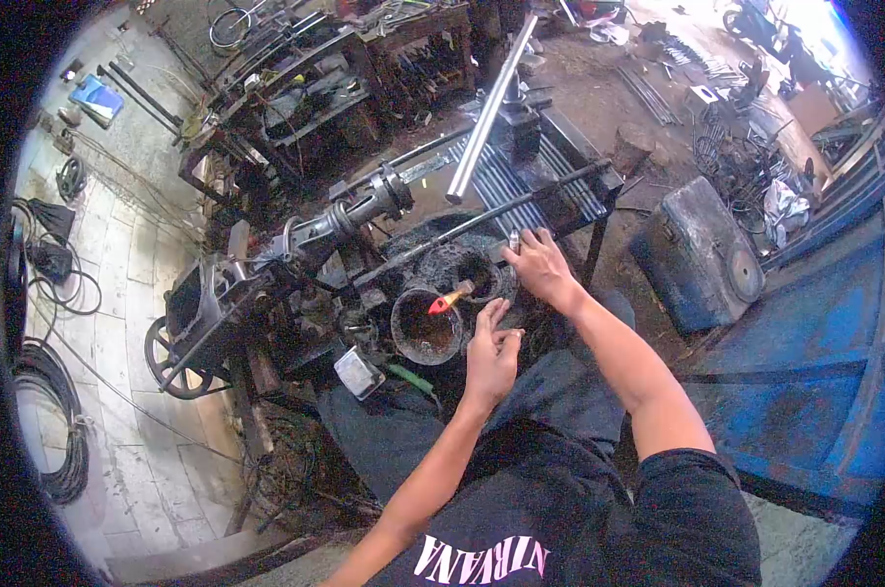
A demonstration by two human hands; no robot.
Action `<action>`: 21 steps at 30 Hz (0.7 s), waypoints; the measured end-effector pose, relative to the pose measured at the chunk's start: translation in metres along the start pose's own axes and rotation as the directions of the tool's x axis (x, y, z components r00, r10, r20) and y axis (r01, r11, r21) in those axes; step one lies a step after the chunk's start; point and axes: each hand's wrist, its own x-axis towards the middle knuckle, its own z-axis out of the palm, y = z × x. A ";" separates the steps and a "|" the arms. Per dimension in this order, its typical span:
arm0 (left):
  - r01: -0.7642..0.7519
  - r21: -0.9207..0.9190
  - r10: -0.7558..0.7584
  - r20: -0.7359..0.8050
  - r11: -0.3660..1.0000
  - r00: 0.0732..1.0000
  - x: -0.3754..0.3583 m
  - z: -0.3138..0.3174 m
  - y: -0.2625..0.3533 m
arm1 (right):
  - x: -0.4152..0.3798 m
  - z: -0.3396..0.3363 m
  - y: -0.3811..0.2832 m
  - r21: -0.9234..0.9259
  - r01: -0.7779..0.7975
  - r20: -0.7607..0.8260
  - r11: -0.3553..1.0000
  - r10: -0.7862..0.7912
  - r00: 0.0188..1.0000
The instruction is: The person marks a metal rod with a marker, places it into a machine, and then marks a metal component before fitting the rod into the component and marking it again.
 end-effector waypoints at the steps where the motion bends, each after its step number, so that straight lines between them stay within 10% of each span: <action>1: 0.009 -0.003 -0.009 0.006 1.000 1.000 0.000 0.000 0.001 | 0.000 0.002 -0.002 0.014 -0.026 -0.043 1.000 0.026 0.999; 7: -0.004 0.005 0.004 -0.024 1.000 1.000 -0.002 -0.005 0.001 | -0.008 0.017 -0.028 0.190 -0.269 -0.211 0.944 0.307 0.928; 10: 0.055 -0.028 -0.055 -0.015 0.998 0.998 0.000 -0.004 -0.001 | -0.021 0.017 -0.048 0.534 -0.570 -0.112 0.624 0.720 0.684; 13: -0.019 0.011 0.020 -0.044 1.000 0.999 0.005 -0.002 -0.025 | -0.034 -0.010 -0.056 0.657 -0.616 -0.060 0.434 0.845 0.531; 17: -0.005 0.066 0.006 -0.016 0.998 1.000 0.008 -0.002 -0.044 | -0.048 -0.022 -0.056 0.708 -0.467 -0.211 0.530 0.790 0.576; 21: 0.190 -0.200 -0.183 0.051 0.961 0.982 0.014 0.004 -0.038 | -0.070 -0.024 -0.058 0.782 -0.484 -0.117 0.392 0.856 0.504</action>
